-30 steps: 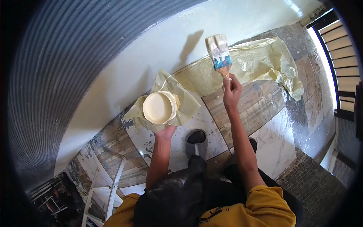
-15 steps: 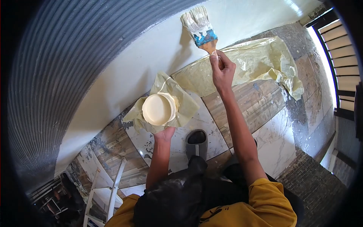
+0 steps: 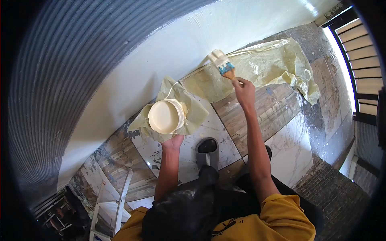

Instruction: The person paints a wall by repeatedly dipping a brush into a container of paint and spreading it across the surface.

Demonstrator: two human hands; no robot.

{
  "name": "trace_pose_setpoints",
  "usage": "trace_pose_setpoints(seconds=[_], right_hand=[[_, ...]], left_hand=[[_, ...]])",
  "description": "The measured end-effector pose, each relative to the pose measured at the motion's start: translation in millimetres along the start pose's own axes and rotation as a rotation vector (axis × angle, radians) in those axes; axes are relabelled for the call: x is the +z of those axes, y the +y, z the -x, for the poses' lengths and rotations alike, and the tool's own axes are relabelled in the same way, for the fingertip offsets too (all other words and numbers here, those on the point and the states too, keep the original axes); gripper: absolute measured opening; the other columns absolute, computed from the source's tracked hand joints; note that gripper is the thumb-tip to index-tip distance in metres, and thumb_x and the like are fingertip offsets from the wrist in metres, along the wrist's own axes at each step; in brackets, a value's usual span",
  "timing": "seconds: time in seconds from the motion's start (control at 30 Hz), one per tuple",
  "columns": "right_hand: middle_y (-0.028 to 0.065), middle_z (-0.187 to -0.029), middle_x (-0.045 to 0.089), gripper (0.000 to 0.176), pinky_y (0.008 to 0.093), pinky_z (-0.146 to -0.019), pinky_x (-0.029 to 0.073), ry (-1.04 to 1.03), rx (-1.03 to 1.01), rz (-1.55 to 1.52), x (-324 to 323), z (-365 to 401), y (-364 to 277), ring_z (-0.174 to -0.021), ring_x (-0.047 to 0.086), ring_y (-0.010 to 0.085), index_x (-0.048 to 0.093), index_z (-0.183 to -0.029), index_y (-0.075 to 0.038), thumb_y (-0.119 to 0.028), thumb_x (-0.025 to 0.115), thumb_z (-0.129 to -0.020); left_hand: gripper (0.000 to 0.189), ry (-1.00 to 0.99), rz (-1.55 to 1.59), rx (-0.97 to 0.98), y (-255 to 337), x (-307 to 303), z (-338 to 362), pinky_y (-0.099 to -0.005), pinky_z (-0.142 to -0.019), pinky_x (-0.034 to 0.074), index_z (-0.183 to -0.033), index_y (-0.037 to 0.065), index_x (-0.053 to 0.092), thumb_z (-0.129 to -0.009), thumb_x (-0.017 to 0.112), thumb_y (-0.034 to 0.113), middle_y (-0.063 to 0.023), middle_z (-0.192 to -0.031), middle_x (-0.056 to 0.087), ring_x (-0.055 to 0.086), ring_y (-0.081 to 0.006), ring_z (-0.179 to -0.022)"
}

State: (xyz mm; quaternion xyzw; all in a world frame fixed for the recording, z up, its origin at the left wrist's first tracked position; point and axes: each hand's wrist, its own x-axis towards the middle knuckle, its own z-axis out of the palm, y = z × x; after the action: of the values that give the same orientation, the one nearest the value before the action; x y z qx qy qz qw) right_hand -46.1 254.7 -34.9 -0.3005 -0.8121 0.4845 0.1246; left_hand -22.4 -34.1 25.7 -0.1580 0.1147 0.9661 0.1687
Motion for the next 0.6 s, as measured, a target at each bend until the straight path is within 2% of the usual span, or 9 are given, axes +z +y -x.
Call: trace_pose_setpoints(seconds=[0.03, 0.1, 0.13, 0.3, 0.47, 0.5, 0.57, 0.6], right_hand=[[0.0119, -0.058, 0.061, 0.026, 0.0318, -0.052, 0.043, -0.002, 0.000, 0.000, -10, 2, -9, -0.053, 0.059, 0.0182, 0.067, -0.096, 0.003, -0.020, 0.060, -0.086], [-0.0023, -0.053, 0.048, 0.025, 0.0252, -0.045, 0.029, -0.069, 0.055, -0.358, -29, 6, -25, -0.048, 0.041, 0.0058, 0.067, -0.096, 0.002, -0.019, 0.060, -0.086], [-0.0078, -0.056, 0.037, 0.023, 0.0227, -0.046, 0.018, -0.028, -0.025, -0.503, -29, 7, -41, -0.053, 0.028, 0.0018, 0.067, -0.095, 0.002, -0.018, 0.060, -0.087], [-0.0017, -0.053, 0.038, 0.025, 0.0255, -0.045, 0.027, 0.061, -0.266, -0.380, -21, -12, -99, -0.051, 0.034, 0.0043, 0.066, -0.095, 0.003, -0.020, 0.061, -0.086], [0.0009, -0.053, 0.041, 0.027, 0.0268, -0.045, 0.030, 0.029, -0.149, -0.389, 39, -25, -27, -0.051, 0.034, 0.0064, 0.066, -0.094, 0.003, -0.022, 0.061, -0.087], [0.0009, -0.053, 0.041, 0.027, 0.0268, -0.045, 0.030, 0.026, -0.143, -0.391, 48, -25, -14, -0.051, 0.034, 0.0064, 0.066, -0.094, 0.003, -0.022, 0.061, -0.087], [0.0108, -0.057, 0.056, 0.029, 0.0301, -0.050, 0.041, 0.000, -0.051, -0.324, 59, -25, 11, -0.051, 0.051, 0.0131, 0.067, -0.096, 0.002, -0.024, 0.062, -0.085], [0.0108, -0.057, 0.056, 0.029, 0.0301, -0.050, 0.041, 0.002, -0.046, -0.327, 63, -25, 23, -0.051, 0.051, 0.0131, 0.067, -0.096, 0.002, -0.024, 0.062, -0.085]], left_hand=[[0.064, 0.013, -0.002, -0.001, 0, 2, 0, -0.0442, -0.108, 0.032, -0.134, 0.010, 0.045, -0.085, 0.055, 0.052, -0.0094, -0.136, 0.048, 0.044, -0.0277, -0.127], [0.064, -0.006, -0.010, -0.001, 0, 3, 1, -0.0443, -0.108, 0.032, -0.134, 0.010, 0.044, -0.085, 0.055, 0.051, -0.0096, -0.136, 0.048, 0.043, -0.0279, -0.127], [0.064, -0.030, -0.016, 0.000, 0, 3, 0, -0.0444, -0.109, 0.032, -0.134, 0.009, 0.044, -0.086, 0.055, 0.050, -0.0097, -0.136, 0.047, 0.043, -0.0281, -0.127], [0.063, -0.004, 0.018, -0.018, 2, -9, -3, -0.0448, -0.108, 0.033, -0.134, 0.008, 0.043, -0.086, 0.056, 0.046, -0.0107, -0.137, 0.047, 0.043, -0.0289, -0.127], [0.061, -0.029, 0.066, -0.053, -4, -3, -2, -0.0448, -0.107, 0.034, -0.134, 0.007, 0.043, -0.087, 0.056, 0.043, -0.0112, -0.136, 0.047, 0.043, -0.0288, -0.127], [0.061, 0.021, 0.075, -0.040, -4, -4, -1, -0.0446, -0.107, 0.034, -0.134, 0.007, 0.043, -0.087, 0.056, 0.044, -0.0111, -0.136, 0.047, 0.044, -0.0287, -0.127], [0.061, 0.073, 0.079, -0.028, -5, -5, 0, -0.0445, -0.107, 0.033, -0.133, 0.007, 0.044, -0.087, 0.057, 0.044, -0.0109, -0.136, 0.048, 0.044, -0.0286, -0.126], [0.061, 0.054, 0.083, -0.039, -7, -3, 1, -0.0443, -0.107, 0.033, -0.133, 0.007, 0.044, -0.087, 0.057, 0.044, -0.0108, -0.136, 0.048, 0.044, -0.0285, -0.126]])
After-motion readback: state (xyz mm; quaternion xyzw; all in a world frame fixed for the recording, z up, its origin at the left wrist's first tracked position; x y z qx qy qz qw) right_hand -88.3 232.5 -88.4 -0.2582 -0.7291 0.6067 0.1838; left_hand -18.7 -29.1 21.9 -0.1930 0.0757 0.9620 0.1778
